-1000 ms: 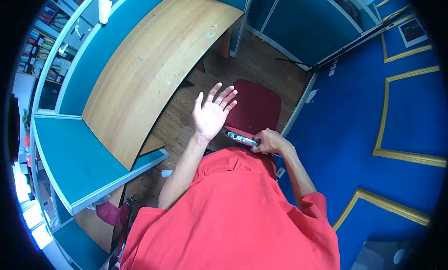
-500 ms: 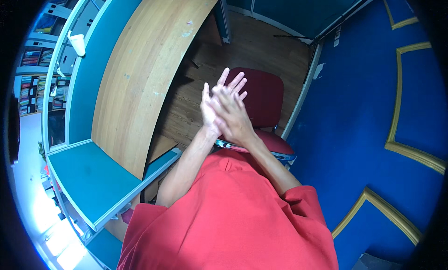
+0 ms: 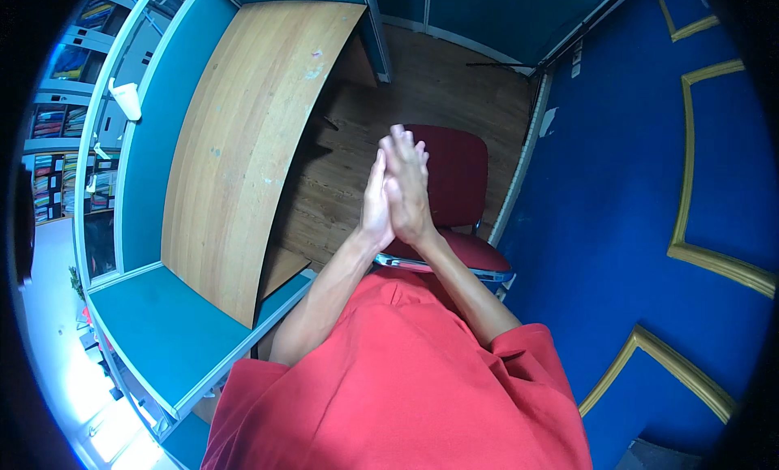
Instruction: Folding a cloth and cleaning a desk surface.
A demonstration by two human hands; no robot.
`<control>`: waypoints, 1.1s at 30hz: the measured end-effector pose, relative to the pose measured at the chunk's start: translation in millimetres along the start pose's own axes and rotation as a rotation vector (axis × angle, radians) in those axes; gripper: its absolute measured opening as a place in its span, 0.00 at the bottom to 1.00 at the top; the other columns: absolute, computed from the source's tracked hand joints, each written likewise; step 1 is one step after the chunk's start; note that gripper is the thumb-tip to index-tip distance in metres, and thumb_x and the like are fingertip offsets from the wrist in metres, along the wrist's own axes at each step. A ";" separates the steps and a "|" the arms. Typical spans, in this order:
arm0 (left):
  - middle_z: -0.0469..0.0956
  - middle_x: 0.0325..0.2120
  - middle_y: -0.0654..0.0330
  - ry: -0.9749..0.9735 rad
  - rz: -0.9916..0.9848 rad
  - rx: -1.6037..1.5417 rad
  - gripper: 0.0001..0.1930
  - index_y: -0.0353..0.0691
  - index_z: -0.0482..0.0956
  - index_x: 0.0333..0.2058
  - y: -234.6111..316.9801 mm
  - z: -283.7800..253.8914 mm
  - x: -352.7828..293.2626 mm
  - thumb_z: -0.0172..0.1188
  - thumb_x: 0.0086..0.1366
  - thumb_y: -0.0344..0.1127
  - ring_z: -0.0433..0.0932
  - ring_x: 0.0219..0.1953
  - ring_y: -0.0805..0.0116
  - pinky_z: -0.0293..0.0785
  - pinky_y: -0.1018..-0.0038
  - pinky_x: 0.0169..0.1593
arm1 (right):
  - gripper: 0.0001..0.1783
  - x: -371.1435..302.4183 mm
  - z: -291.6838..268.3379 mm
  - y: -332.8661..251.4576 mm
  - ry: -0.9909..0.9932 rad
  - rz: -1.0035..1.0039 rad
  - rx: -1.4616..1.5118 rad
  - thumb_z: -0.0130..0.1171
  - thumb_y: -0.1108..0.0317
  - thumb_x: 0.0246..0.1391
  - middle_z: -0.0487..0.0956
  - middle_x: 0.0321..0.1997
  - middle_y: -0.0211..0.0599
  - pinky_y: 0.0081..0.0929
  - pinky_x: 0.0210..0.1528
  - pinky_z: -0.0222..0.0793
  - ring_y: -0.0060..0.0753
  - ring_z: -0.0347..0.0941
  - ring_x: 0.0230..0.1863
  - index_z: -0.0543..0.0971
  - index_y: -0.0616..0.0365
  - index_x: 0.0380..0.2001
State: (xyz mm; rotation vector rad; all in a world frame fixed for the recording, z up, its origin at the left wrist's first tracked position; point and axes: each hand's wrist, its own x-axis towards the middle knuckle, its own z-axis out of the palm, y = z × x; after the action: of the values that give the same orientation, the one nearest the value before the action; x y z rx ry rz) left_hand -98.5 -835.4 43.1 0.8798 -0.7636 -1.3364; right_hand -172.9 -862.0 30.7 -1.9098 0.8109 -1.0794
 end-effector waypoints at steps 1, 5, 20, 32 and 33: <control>0.36 0.80 0.56 -0.011 -0.026 -0.037 0.36 0.39 0.41 0.77 4.2 3.8 -0.1 0.25 0.81 0.57 0.32 0.80 0.62 0.28 0.66 0.79 | 0.36 -0.4 2.7 0.0 -0.050 0.014 -0.044 0.33 0.47 0.75 0.46 0.83 0.51 0.50 0.81 0.28 0.51 0.35 0.84 0.57 0.59 0.76; 0.38 0.79 0.56 -0.124 0.074 0.298 0.35 0.37 0.41 0.77 20.1 8.5 10.2 0.26 0.82 0.54 0.33 0.80 0.64 0.29 0.67 0.79 | 0.36 -2.9 11.9 -12.7 0.257 0.489 0.594 0.26 0.48 0.78 0.38 0.85 0.36 0.33 0.82 0.28 0.36 0.28 0.85 0.43 0.56 0.79; 0.38 0.79 0.53 -0.171 0.202 0.471 0.35 0.39 0.40 0.77 18.4 2.5 35.8 0.28 0.81 0.54 0.37 0.80 0.59 0.30 0.65 0.79 | 0.37 13.1 -1.8 -34.2 0.197 0.590 0.628 0.26 0.46 0.78 0.39 0.85 0.35 0.34 0.82 0.33 0.37 0.33 0.84 0.42 0.53 0.80; 0.68 0.66 0.38 -0.696 -0.834 0.248 0.44 0.40 0.38 0.77 -89.1 -6.0 20.3 0.45 0.78 0.61 0.71 0.68 0.53 0.69 0.63 0.67 | 0.31 -73.6 -65.9 263.3 0.059 0.987 0.188 0.42 0.51 0.75 0.78 0.64 0.46 0.37 0.70 0.63 0.41 0.73 0.66 0.65 0.52 0.73; 0.80 0.54 0.39 -0.629 -0.870 0.238 0.44 0.40 0.40 0.77 -104.1 -4.0 14.6 0.44 0.77 0.63 0.83 0.56 0.59 0.77 0.66 0.57 | 0.24 -98.4 -78.0 293.7 -0.341 0.957 -0.223 0.46 0.53 0.72 0.84 0.53 0.42 0.36 0.58 0.71 0.36 0.80 0.54 0.80 0.57 0.58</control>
State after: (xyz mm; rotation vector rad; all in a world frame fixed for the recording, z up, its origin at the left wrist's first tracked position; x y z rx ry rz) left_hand -143.8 -851.9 -50.5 1.0395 -1.0901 -2.3976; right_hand -328.4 -951.0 -233.7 -1.4893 1.4535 -0.0811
